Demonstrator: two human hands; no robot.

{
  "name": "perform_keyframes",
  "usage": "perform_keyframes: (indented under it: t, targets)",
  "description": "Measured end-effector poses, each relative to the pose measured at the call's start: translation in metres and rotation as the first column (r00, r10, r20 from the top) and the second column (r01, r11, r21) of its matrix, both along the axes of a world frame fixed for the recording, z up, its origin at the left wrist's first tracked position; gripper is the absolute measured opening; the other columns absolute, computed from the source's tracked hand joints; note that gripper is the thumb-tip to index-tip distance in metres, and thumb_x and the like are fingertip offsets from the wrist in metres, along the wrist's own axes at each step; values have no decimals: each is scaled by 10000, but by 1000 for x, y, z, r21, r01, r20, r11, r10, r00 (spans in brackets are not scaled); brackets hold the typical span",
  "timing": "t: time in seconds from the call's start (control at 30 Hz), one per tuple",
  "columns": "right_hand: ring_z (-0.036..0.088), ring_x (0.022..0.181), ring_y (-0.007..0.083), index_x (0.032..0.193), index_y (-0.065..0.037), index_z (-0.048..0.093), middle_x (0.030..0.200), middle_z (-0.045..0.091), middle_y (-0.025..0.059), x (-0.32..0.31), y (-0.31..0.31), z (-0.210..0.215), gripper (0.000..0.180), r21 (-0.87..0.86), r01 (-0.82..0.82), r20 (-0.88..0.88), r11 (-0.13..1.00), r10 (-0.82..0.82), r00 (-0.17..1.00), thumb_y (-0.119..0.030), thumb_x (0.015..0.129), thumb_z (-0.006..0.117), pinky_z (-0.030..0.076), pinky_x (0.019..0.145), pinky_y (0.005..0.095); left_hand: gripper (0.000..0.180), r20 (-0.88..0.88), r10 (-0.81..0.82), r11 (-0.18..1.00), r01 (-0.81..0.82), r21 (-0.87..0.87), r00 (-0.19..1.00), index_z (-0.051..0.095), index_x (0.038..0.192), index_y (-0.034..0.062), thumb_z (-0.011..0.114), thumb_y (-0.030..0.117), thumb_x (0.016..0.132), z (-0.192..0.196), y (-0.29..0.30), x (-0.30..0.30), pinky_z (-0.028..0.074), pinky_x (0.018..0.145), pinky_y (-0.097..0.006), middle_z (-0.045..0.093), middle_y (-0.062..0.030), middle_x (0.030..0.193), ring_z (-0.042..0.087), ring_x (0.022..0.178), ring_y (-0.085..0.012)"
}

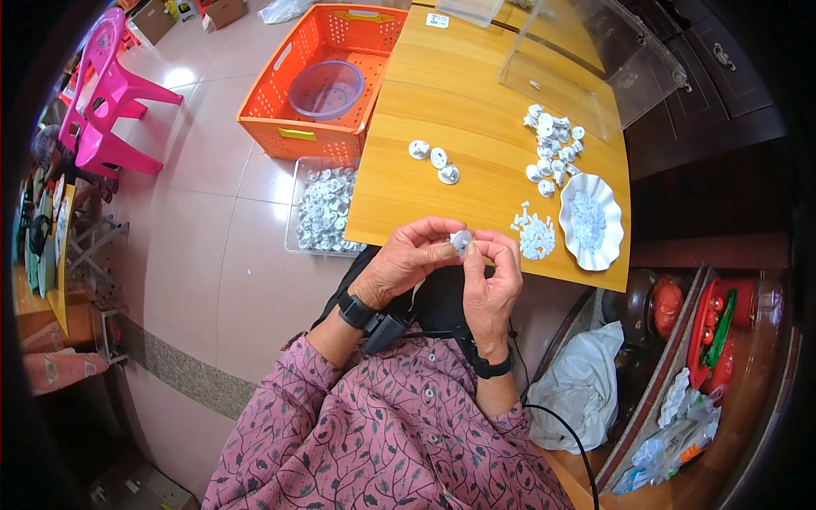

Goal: Assembling small white plastic housing components at a wooden table.

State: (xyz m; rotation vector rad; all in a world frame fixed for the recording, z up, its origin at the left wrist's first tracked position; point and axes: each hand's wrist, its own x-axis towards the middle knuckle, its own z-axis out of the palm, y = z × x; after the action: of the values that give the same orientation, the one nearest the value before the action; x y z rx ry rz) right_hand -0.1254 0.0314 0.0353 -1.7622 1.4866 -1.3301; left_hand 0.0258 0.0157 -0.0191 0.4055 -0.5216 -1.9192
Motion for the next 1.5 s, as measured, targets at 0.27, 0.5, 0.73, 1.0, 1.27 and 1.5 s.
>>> perform_keyframes:
  t: [0.27, 0.5, 0.73, 1.0, 1.27, 1.5]
  targets:
    - [646, 950, 306, 936, -4, 591, 1059, 636, 167, 0, 0, -1, 95, -23, -13, -37, 1000, 12, 999, -28, 897, 675, 534, 816, 395, 331, 34, 6, 1000, -5, -22, 999, 625, 1261, -2, 691, 27, 938, 1, 1, 0, 541, 1009, -385, 668, -114, 1228, 647, 1135, -201]
    - [638, 951, 325, 931, -3, 590, 1055, 626, 174, -1, 0, 1, 96, -28, -32, -84, 999, 29, 996, -21, 887, 673, 527, 819, 399, 318, 114, 2, 999, 2, -35, 994, 640, 1237, -18, 699, 17, 926, 2, 0, 3, 543, 996, -365, 685, -104, 1185, 661, 1093, -191]
    - [625, 946, 338, 925, -1, 586, 1036, 613, 178, -1, 2, 2, 91, -11, -37, -116, 999, 35, 993, -4, 878, 664, 518, 813, 415, 295, 220, 30, 992, -1, -129, 975, 662, 1206, -17, 705, -3, 914, 6, 1, 3, 532, 969, -310, 703, -78, 1125, 664, 1049, -150]
    - [622, 923, 340, 918, 0, 577, 1017, 610, 179, 1, 5, -1, 86, 5, -12, -76, 1000, 12, 997, -8, 882, 655, 515, 807, 421, 292, 295, 63, 988, -18, -153, 953, 667, 1199, -14, 710, -8, 911, 5, 3, 1, 528, 970, -305, 702, -69, 1120, 662, 1038, -141]
    - [636, 925, 316, 914, 8, 585, 1025, 623, 176, 1, 8, 0, 79, 28, -36, -26, 999, 37, 999, -24, 909, 658, 520, 810, 405, 295, 190, 13, 998, -2, -59, 982, 658, 1209, -22, 712, 43, 927, 1, 6, 2, 563, 937, -327, 698, -89, 1125, 674, 1029, -168]
    - [645, 935, 302, 904, 5, 592, 1034, 632, 166, 1, 9, 3, 77, 58, -40, 11, 997, 40, 999, -29, 915, 660, 525, 816, 399, 291, 177, 21, 999, -14, -41, 984, 656, 1207, -29, 709, 44, 930, 3, 7, 2, 577, 923, -342, 697, -99, 1124, 681, 1018, -178]
